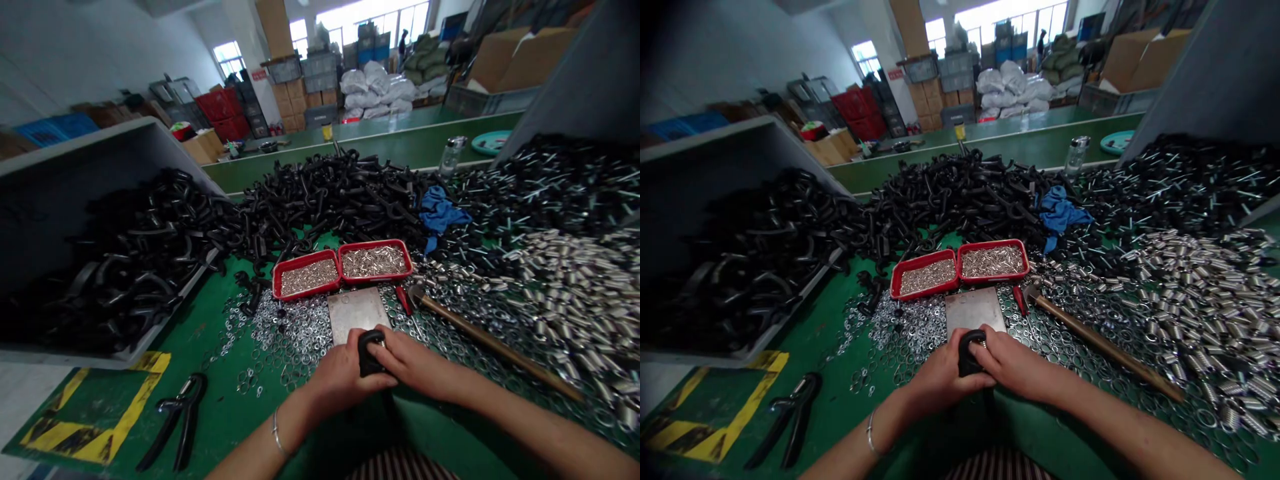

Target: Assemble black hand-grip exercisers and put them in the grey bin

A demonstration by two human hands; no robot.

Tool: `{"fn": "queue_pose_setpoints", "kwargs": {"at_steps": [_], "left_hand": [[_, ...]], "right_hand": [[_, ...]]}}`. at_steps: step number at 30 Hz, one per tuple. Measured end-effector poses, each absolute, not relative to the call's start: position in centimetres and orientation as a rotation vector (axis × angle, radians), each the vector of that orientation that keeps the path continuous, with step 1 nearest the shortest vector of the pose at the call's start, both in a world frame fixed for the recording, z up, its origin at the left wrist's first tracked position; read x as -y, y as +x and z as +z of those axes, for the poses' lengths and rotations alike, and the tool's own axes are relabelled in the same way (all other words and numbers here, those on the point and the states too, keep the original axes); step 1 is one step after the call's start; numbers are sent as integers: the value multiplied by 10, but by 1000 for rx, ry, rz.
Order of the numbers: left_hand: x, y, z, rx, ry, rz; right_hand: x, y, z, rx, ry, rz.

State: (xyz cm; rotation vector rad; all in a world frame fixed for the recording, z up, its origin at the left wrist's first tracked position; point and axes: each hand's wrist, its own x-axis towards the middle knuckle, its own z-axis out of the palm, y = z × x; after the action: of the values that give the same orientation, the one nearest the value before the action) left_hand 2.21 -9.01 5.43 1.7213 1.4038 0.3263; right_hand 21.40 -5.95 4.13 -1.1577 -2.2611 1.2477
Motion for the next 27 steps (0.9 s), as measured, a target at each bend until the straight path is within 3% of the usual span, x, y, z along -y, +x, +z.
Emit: {"fn": "queue_pose_setpoints", "kwargs": {"at_steps": [5,10,15,22,27], "left_hand": [[52,7,45,-1295,1882,402],[-1,-7,33,-1347,2248,319],[-39,-9,52,-1523,2445,241],[-109,29,53,-1622,2664,13],[-115,41,36,-1681,2635,1]], "right_hand": [[30,203,40,2391,-1264,1035],[-56,211,41,2412,-1284,439],[-112,226,32,2518,-1356,17],[-132,204,18,2661,-1330,-125],[-130,201,15,2681,-1318,-136]]}}
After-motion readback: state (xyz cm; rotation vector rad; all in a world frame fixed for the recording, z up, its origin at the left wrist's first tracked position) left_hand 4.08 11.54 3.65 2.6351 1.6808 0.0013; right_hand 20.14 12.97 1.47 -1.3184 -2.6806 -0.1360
